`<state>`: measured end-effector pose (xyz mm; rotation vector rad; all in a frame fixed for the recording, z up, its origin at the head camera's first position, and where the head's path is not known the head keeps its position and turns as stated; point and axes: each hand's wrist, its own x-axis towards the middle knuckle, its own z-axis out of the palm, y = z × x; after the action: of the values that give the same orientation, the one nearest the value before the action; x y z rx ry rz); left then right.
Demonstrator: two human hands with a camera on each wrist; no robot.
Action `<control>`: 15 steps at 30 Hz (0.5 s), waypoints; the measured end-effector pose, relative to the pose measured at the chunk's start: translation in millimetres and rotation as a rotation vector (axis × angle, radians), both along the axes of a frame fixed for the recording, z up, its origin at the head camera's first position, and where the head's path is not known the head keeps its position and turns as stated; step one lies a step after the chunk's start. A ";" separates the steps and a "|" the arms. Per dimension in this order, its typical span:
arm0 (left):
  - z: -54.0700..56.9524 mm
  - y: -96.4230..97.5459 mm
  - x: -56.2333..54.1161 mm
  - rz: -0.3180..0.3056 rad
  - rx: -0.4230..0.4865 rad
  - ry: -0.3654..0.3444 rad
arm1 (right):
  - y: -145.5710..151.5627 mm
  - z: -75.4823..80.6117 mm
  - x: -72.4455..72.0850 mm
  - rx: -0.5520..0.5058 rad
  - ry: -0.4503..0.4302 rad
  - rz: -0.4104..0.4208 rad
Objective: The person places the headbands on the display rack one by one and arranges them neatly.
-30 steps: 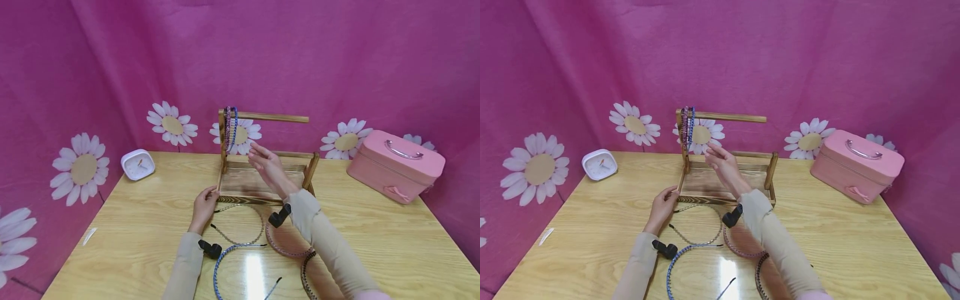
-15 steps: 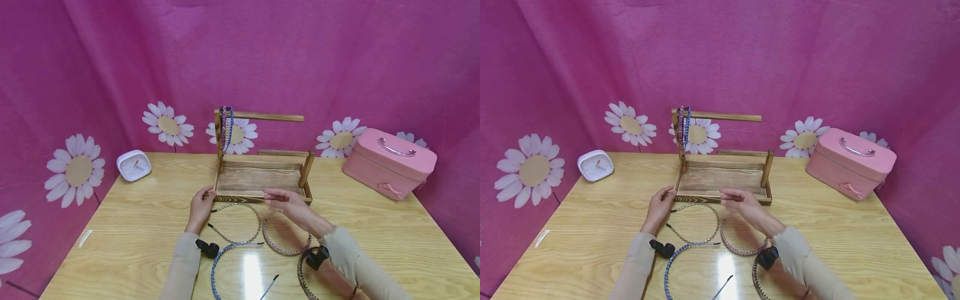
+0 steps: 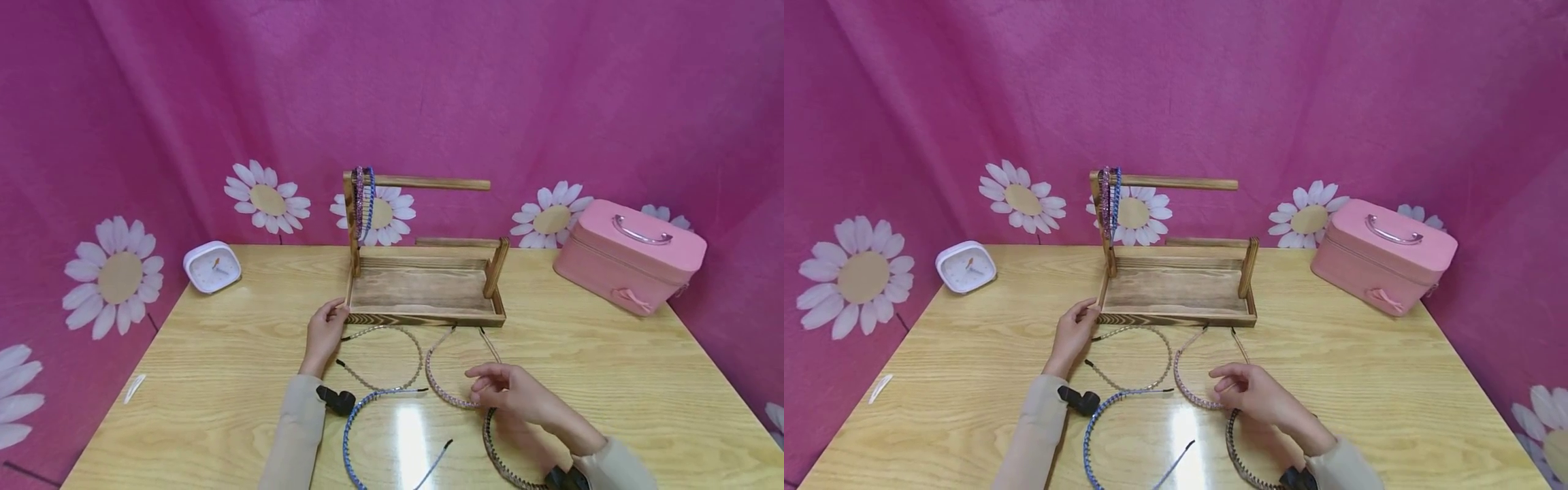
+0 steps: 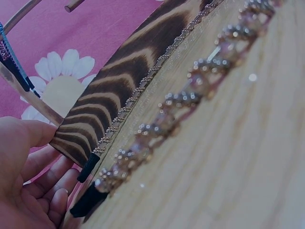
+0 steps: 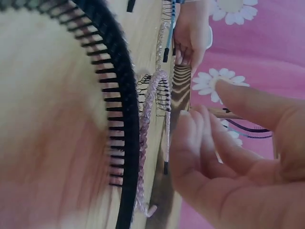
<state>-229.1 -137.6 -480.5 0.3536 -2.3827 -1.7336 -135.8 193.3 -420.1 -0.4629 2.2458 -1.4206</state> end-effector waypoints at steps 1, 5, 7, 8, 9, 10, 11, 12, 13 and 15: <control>0.4 -0.1 0.0 -0.001 -0.001 0.002 | 1.2 -1.0 4.0 0.012 0.016 0.008; 1.8 -0.2 -0.4 -0.002 -0.002 0.008 | 3.8 -3.7 17.5 0.069 0.069 0.032; 2.4 -0.2 -0.5 -0.002 -0.001 0.009 | 4.6 -4.4 22.9 0.107 0.080 0.037; 2.7 -0.2 -0.5 -0.001 0.001 0.011 | 4.9 -4.6 25.1 0.127 0.083 0.038; 2.9 -0.1 -0.4 0.000 0.000 0.011 | 5.3 -5.0 27.1 0.149 0.086 0.039; 3.0 -0.1 -0.2 0.001 0.001 0.011 | 5.4 -5.2 29.2 0.172 0.091 0.042; 2.9 -0.1 -0.1 0.000 0.001 0.011 | 5.4 -5.7 31.3 0.197 0.094 0.043; 2.8 0.0 0.1 0.000 0.002 0.011 | 5.3 -6.2 33.4 0.223 0.104 0.047; 2.5 0.0 0.3 -0.001 0.003 0.010 | 5.1 -6.8 35.4 0.247 0.113 0.050; 1.8 -0.1 0.5 -0.001 0.007 0.008 | 4.3 -8.1 38.9 0.291 0.120 0.053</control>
<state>-228.6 -137.7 -478.6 0.3463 -2.3727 -1.7405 -96.9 197.7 -428.1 -0.5163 2.4645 -1.0410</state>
